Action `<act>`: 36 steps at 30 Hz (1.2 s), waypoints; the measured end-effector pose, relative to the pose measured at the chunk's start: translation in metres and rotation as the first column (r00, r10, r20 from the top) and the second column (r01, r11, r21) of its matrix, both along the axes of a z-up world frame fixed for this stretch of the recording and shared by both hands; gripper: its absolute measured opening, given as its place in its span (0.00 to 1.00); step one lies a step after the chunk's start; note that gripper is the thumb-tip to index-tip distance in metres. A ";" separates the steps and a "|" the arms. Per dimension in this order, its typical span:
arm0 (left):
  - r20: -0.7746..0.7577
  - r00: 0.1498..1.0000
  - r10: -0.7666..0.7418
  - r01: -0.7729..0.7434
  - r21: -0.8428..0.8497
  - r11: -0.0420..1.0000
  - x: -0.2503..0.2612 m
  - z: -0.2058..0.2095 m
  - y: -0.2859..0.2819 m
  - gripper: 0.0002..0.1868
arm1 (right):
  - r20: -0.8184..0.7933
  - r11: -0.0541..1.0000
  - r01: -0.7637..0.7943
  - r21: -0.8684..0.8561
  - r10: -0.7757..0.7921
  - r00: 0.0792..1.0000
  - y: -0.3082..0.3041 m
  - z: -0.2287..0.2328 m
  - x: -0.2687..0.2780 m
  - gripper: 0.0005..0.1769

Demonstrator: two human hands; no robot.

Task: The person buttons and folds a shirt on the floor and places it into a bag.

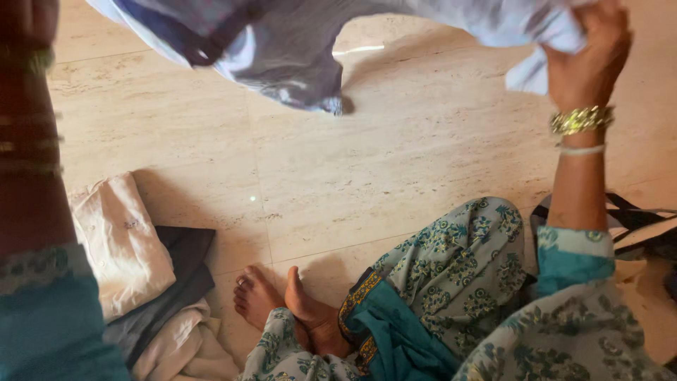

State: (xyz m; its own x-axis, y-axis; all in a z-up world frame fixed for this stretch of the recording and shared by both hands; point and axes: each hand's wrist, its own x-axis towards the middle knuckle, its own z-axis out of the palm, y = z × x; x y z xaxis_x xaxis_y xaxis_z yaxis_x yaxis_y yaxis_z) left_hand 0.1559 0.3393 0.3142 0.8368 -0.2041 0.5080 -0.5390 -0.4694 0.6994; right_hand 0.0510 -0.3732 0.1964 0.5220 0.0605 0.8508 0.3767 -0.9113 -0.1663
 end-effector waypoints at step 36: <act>-0.754 0.618 -0.223 0.442 0.099 0.891 -0.226 -0.221 -0.044 0.11 | -0.885 0.812 0.357 -0.462 -0.447 -0.129 -0.031 -0.166 -0.120 0.06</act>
